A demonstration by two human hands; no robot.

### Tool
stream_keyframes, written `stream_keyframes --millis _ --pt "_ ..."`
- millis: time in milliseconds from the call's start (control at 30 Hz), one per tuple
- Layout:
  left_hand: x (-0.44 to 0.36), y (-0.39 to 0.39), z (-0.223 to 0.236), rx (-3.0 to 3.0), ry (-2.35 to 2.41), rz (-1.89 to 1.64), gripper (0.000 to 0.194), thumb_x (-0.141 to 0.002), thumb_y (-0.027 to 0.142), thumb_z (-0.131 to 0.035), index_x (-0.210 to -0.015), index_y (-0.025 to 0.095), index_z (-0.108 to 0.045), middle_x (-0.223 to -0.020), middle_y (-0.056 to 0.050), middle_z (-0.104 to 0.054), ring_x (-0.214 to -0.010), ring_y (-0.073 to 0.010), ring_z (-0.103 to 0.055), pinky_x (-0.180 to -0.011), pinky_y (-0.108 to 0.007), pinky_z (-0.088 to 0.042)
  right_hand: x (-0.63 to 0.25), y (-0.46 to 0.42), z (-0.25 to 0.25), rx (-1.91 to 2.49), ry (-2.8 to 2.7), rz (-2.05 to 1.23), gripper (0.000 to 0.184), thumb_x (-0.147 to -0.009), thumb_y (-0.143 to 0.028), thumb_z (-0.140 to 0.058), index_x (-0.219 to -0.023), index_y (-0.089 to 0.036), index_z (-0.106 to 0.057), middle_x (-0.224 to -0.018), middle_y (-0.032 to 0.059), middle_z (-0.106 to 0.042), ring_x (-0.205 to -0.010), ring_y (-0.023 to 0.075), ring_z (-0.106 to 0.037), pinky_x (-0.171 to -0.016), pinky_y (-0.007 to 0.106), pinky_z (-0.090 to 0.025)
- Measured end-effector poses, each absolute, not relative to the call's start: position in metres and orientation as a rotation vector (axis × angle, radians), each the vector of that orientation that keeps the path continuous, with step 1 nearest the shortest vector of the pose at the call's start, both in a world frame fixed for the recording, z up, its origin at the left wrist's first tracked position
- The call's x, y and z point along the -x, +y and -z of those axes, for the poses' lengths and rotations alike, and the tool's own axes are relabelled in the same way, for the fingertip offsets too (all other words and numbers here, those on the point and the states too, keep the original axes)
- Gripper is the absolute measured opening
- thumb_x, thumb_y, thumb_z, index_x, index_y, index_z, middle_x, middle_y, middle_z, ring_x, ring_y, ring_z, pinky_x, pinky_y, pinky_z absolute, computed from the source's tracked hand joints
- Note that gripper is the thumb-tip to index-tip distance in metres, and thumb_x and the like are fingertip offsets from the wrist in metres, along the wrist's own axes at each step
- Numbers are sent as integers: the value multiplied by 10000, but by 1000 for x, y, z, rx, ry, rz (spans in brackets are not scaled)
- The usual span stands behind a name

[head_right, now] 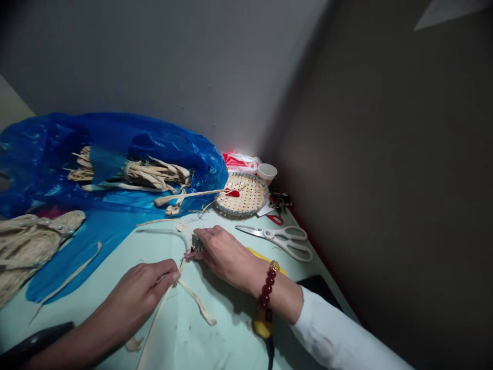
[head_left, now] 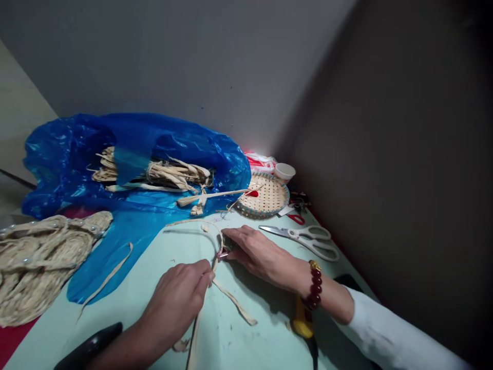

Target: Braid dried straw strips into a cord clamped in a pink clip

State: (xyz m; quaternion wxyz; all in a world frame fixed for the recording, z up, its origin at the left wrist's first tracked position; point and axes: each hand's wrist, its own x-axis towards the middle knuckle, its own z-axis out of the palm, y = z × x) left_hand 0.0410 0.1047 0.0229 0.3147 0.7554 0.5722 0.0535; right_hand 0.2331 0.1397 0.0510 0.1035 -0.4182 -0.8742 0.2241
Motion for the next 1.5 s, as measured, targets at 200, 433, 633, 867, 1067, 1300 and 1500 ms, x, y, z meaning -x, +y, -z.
stream_keyframes --millis 200,433,633,867,1067,1300,1500 --pt "-40 99 -27 -1934 1408 -289 256 -843 304 -347 -622 228 -450 -652 -31 -569 -701 -238 -531 -680 -335 -309 -228 106 -37 1417 -2359 -485 242 -885 -59 -466 -1096 -154 -533 -1057 99 -613 -952 216 -514 -811 302 -408" --pt "-46 90 -16 -1667 1258 -456 239 -792 389 -400 -637 217 -460 -535 64 -373 -512 -129 -367 -512 -245 -283 -216 58 -39 1581 -2013 -619 197 -949 -194 -400 -1022 -167 -582 -884 74 -641 -806 193 -570 -724 292 -400" --pt "-55 79 -16 -1470 1221 -483 265 -816 465 -346 -748 228 -441 -478 139 -165 -431 -98 -110 -389 -215 -115 -208 55 -31 1471 -1868 -949 205 -922 -181 -420 -812 -164 -592 -714 17 -620 -709 145 -555 -646 232 -372" --pt "-61 69 -22 -1686 1294 -634 240 -814 387 -447 -659 208 -486 -613 40 -462 -616 -155 -445 -598 -259 -345 -208 55 -22 1469 -1759 -910 235 -871 -186 -463 -682 -155 -598 -638 0 -583 -629 123 -486 -598 232 -317" --pt "-65 58 -28 -1843 1438 -638 287 -873 349 -363 -619 234 -432 -612 27 -493 -646 -189 -476 -647 -288 -338 -208 50 -19 1476 -1680 -896 261 -835 -195 -478 -592 -155 -565 -529 -27 -477 -544 111 -412 -545 236 -279" --pt "-67 49 -26 -1935 1550 -582 303 -903 328 -320 -639 239 -438 -588 25 -501 -600 -182 -498 -611 -285 -341 -209 51 -11 1416 -1641 -939 298 -791 -190 -477 -510 -180 -379 -521 -51 -286 -537 105 -246 -512 257 -195" --pt "-76 31 -20 -2256 1543 -293 291 -926 198 -282 -816 219 -551 -747 -64 -690 -689 -228 -654 -646 -319 -400 -211 54 -8 1318 -1582 -1129 279 -741 -160 -449 -520 -191 -282 -548 -52 -215 -544 98 -211 -496 246 -175"
